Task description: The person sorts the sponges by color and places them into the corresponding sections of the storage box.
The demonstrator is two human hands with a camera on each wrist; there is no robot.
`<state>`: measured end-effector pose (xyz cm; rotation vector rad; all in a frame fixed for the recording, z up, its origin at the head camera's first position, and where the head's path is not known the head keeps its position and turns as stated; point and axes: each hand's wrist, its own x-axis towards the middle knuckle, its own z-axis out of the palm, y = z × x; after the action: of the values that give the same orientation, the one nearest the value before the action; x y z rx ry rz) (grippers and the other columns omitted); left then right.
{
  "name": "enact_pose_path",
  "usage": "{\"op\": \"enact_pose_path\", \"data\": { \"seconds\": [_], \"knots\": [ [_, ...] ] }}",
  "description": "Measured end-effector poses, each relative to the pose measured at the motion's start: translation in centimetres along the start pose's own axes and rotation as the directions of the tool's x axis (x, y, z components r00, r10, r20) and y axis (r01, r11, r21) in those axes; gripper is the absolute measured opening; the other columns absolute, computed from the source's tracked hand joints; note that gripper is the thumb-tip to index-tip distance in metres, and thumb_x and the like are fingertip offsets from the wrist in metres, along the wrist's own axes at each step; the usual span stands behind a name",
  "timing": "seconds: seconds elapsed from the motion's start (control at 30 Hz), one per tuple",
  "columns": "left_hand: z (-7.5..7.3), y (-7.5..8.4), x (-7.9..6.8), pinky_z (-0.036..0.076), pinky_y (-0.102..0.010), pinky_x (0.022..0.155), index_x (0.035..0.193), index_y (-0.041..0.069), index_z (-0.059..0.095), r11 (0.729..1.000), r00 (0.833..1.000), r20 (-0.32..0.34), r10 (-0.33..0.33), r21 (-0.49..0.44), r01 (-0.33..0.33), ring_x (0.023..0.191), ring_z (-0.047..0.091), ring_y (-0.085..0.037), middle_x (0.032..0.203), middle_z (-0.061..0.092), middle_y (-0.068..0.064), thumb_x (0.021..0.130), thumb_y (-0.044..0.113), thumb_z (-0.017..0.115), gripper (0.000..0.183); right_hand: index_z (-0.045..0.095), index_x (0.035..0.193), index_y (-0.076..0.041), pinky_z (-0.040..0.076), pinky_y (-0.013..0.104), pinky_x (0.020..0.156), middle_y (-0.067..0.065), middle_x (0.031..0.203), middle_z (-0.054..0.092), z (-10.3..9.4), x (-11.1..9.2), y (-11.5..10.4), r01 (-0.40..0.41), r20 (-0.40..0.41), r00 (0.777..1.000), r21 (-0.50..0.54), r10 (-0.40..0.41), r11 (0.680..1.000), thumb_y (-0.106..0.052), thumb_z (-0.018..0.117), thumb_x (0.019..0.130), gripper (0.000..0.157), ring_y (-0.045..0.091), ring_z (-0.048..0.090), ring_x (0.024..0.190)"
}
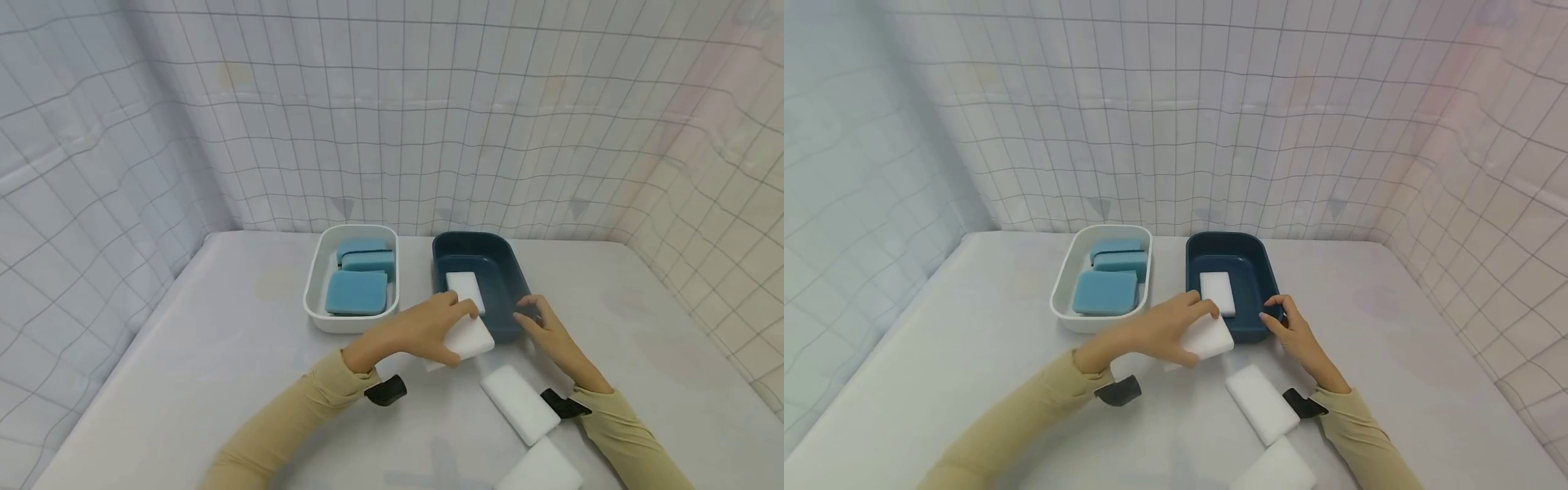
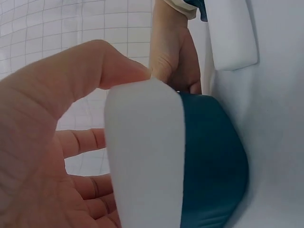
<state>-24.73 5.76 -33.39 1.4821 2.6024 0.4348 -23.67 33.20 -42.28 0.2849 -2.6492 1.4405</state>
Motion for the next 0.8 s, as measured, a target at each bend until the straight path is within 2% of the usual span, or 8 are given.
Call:
{"op": "enact_pose_path", "data": {
  "seconds": [0.3, 0.43, 0.63, 0.8],
  "knots": [
    [-0.5, -0.7, 2.5, 0.043, -0.020, 0.071, 0.128, 0.017, 0.042, 0.998, 0.999, -0.015, -0.050, -0.032, 0.049, 0.094, 0.047, -0.015, 0.114, 0.049, -0.010, 0.077, 0.030, 0.069, 0.059, 0.037, 0.122, 0.001, 0.016, 0.063, 0.106, 0.022, 0.134, 0.034, 0.0, 0.1, 0.1, -0.018, 0.022, 1.000, 0.015, 0.017, 1.000, -0.025, 0.046, 0.097, 0.036, 0.035, 0.023, 0.134],
    [-0.7, -1.3, 3.5, 0.044, -0.022, 0.073, 0.128, 0.015, 0.043, 0.996, 0.997, -0.028, -0.072, -0.045, 0.071, 0.096, 0.048, -0.017, 0.116, 0.050, -0.011, 0.078, 0.030, 0.069, 0.058, 0.036, 0.123, 0.000, 0.021, 0.061, 0.104, 0.021, 0.137, 0.032, 0.0, 0.0, -0.2, -0.033, 0.025, 0.999, 0.000, 0.033, 0.999, -0.026, 0.045, 0.097, 0.038, 0.038, 0.026, 0.133],
    [-0.5, -2.1, 4.7, 0.044, -0.023, 0.072, 0.129, 0.017, 0.043, 0.993, 0.993, -0.025, -0.117, -0.033, 0.116, 0.096, 0.047, -0.017, 0.115, 0.049, -0.010, 0.078, 0.032, 0.069, 0.060, 0.036, 0.125, -0.003, 0.035, 0.048, 0.096, 0.019, 0.140, 0.030, -0.1, -0.1, -0.3, -0.058, 0.029, 0.998, -0.045, 0.060, 0.997, -0.029, 0.044, 0.097, 0.038, 0.037, 0.034, 0.129],
    [-0.4, -2.4, 5.5, 0.044, -0.026, 0.075, 0.130, 0.017, 0.043, 0.991, 0.991, -0.019, -0.129, -0.032, 0.129, 0.096, 0.047, -0.018, 0.116, 0.048, -0.011, 0.079, 0.033, 0.069, 0.059, 0.037, 0.124, -0.004, 0.037, 0.039, 0.092, 0.017, 0.139, 0.031, -0.1, -0.2, -0.3, -0.064, 0.020, 0.998, -0.061, 0.065, 0.996, -0.028, 0.044, 0.097, 0.037, 0.034, 0.036, 0.127]
  ]
}}
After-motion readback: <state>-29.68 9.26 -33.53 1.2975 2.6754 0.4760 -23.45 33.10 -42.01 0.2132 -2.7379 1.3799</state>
